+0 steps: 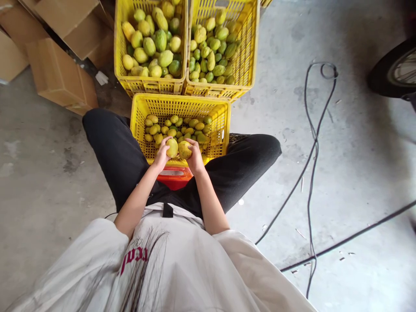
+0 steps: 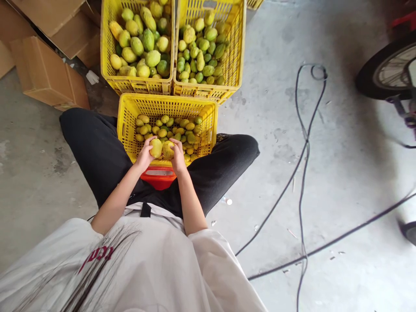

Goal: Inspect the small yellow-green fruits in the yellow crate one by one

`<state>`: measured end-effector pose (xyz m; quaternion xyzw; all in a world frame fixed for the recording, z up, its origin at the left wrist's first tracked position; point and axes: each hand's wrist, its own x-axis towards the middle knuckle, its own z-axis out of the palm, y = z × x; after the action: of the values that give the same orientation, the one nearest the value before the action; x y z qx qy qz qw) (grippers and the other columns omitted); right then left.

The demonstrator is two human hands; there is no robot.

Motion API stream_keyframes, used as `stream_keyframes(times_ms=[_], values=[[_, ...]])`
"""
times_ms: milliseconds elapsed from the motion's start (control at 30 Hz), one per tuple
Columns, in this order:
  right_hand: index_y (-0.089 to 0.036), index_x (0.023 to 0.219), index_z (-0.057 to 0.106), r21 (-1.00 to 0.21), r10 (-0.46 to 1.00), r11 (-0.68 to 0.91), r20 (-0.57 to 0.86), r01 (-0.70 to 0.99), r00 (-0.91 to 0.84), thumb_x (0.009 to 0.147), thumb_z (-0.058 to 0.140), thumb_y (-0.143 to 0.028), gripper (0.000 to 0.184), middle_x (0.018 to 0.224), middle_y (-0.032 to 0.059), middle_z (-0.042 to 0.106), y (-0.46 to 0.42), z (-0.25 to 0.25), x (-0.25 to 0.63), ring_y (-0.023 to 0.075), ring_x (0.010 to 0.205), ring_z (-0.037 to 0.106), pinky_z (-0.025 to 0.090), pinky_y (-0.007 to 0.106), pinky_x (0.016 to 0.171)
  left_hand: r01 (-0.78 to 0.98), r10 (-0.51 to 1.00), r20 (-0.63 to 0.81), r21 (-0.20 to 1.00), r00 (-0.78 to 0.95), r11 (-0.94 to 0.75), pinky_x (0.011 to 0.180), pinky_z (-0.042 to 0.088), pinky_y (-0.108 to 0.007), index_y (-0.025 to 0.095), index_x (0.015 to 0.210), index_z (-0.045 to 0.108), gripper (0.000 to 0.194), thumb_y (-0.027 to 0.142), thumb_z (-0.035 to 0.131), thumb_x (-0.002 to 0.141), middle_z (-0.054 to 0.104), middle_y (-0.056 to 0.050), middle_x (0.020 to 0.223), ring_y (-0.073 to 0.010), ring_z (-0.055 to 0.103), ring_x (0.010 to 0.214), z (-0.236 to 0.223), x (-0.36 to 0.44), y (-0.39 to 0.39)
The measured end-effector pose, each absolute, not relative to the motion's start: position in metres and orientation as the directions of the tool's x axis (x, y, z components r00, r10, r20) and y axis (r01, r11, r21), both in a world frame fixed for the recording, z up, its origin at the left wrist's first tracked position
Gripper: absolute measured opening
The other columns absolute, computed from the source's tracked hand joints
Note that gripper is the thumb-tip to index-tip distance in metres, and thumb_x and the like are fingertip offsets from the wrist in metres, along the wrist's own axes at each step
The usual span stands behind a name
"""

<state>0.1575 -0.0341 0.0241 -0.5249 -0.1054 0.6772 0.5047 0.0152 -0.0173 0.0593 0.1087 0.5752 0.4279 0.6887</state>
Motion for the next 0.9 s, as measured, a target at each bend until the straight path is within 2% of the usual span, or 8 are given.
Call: stream_keyframes(times_ms=[100,233,333,433,533,667,767,900], values=[[-0.030,0.112,0.068,-0.689,0.790,-0.425,-0.599,-0.588,0.131,0.075,0.074,-0.033,0.037,0.100,-0.0022,0.073,-0.032,0.027,0.155,0.0176,0.087,0.066,0.055,0.023,0.066,-0.458,0.745,-0.666,0.676,-0.043,0.578,0.094,0.064,-0.028,0.027,0.121,0.073,0.038,0.018,0.075,0.084,0.071,-0.005,0.136,-0.0225,0.070,0.123,0.057,0.015,-0.018],[-0.032,0.112,0.061,-0.655,0.754,-0.430,-0.639,-0.621,0.151,0.072,0.085,-0.034,0.046,0.097,-0.0035,0.073,-0.032,0.031,0.152,0.0180,0.085,0.068,0.054,0.023,0.064,-0.528,0.751,-0.655,0.667,-0.081,0.526,0.089,0.058,-0.022,0.023,0.112,0.073,0.033,0.020,0.086,0.081,0.074,-0.003,0.112,-0.0178,0.072,0.111,0.054,0.016,-0.018],[-0.031,0.108,0.061,-0.614,0.748,-0.419,-0.651,-0.669,0.129,0.075,0.086,-0.043,0.043,0.099,-0.0017,0.072,-0.033,0.034,0.152,0.0192,0.091,0.071,0.061,0.027,0.070,-0.566,0.729,-0.675,0.645,-0.110,0.513,0.092,0.056,-0.021,0.019,0.101,0.073,0.017,0.017,0.082,0.086,0.074,-0.002,0.098,-0.0157,0.073,0.105,0.056,0.017,-0.018],[-0.032,0.107,0.060,-0.580,0.781,-0.380,-0.618,-0.721,0.086,0.077,0.082,-0.043,0.040,0.101,-0.0019,0.070,-0.035,0.039,0.155,0.0220,0.098,0.075,0.067,0.036,0.081,-0.585,0.698,-0.705,0.622,-0.127,0.521,0.088,0.058,-0.023,0.020,0.100,0.071,0.012,0.014,0.076,0.090,0.076,-0.002,0.097,-0.0154,0.075,0.098,0.060,0.017,-0.018],[-0.033,0.108,0.058,-0.544,0.797,-0.357,-0.601,-0.759,0.056,0.074,0.080,-0.041,0.041,0.102,-0.0007,0.070,-0.036,0.046,0.158,0.0264,0.105,0.077,0.068,0.040,0.082,-0.600,0.696,-0.715,0.586,-0.065,0.545,0.075,0.060,-0.024,0.021,0.096,0.066,0.015,0.014,0.076,0.089,0.076,-0.001,0.094,-0.0137,0.074,0.081,0.066,0.017,-0.017],[-0.032,0.108,0.059,-0.509,0.800,-0.341,-0.599,-0.790,0.041,0.073,0.074,-0.043,0.039,0.109,0.0035,0.075,-0.034,0.053,0.159,0.0308,0.112,0.077,0.068,0.042,0.081,-0.633,0.707,-0.707,0.530,0.037,0.563,0.055,0.050,-0.022,0.021,0.100,0.066,0.010,0.027,0.073,0.096,0.073,-0.002,0.085,-0.0117,0.065,0.063,0.071,0.015,-0.016],[-0.032,0.109,0.058,-0.490,0.816,-0.340,-0.578,-0.802,0.007,0.073,0.071,-0.043,0.040,0.112,0.0053,0.078,-0.032,0.053,0.158,0.0337,0.120,0.077,0.069,0.050,0.089,-0.673,0.689,-0.723,0.485,0.051,0.558,0.062,0.059,-0.028,0.019,0.113,0.069,0.022,0.035,0.057,0.105,0.075,-0.006,0.089,-0.0185,0.073,0.074,0.071,0.013,-0.013],[-0.031,0.108,0.058,-0.537,0.816,-0.333,-0.576,-0.775,0.049,0.078,0.074,-0.042,0.035,0.107,0.0034,0.078,-0.029,0.049,0.153,0.0312,0.123,0.076,0.069,0.048,0.095,-0.695,0.676,-0.736,0.470,0.031,0.544,0.088,0.069,-0.036,0.019,0.124,0.067,0.029,0.022,0.045,0.105,0.077,-0.008,0.102,-0.0255,0.081,0.109,0.069,0.013,-0.013]])
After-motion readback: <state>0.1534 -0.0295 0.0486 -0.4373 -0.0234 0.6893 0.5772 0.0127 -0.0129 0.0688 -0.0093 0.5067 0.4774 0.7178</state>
